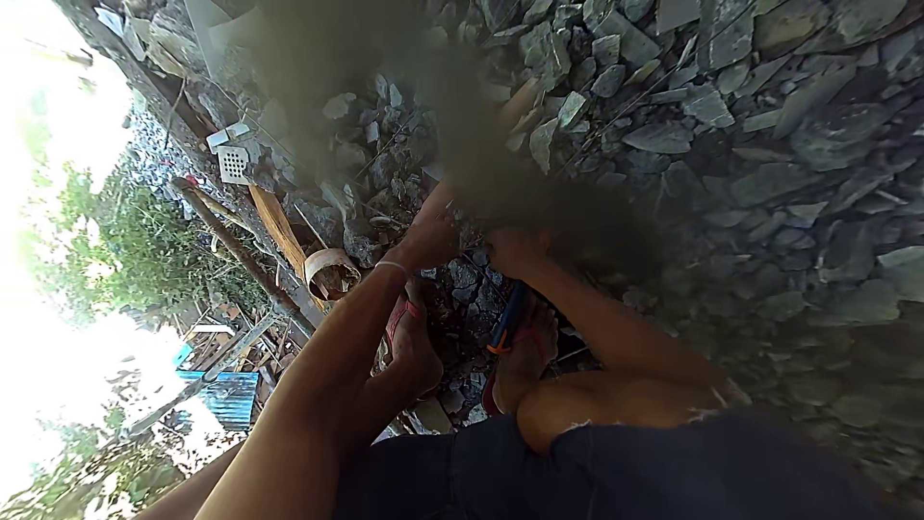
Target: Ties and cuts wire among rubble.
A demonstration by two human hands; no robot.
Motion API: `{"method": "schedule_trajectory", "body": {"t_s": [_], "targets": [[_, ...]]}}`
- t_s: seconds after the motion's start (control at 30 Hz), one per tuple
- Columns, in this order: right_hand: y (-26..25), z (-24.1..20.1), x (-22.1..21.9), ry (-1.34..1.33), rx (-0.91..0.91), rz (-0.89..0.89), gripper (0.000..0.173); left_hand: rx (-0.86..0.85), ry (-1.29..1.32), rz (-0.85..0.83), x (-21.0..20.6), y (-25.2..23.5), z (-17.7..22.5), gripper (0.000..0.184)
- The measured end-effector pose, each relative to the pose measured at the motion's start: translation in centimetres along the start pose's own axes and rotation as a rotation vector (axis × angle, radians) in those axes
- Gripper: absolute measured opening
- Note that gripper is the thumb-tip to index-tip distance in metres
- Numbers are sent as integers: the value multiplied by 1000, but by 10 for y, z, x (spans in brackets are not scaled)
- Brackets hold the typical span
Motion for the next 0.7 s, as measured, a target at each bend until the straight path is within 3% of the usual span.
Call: {"method": "schedule_trajectory", "body": {"t_s": [0.2,0.7], "targets": [[-5,-8,10,67,33,-16,25,18,127,243,-28,18,-5,15],[-5,4,1,-65,-40,-102,27,176,152,305,-24,3,-4,17]]}}
Point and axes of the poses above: each hand's wrist, its own y-axis away from the middle knuckle, its own x-axis out of the back of the hand, z = x × y, the point moved 1 cm from there along -y, towards the middle knuckle, and after that the axes turned 14 degrees about -x, right-handed, at the moved point
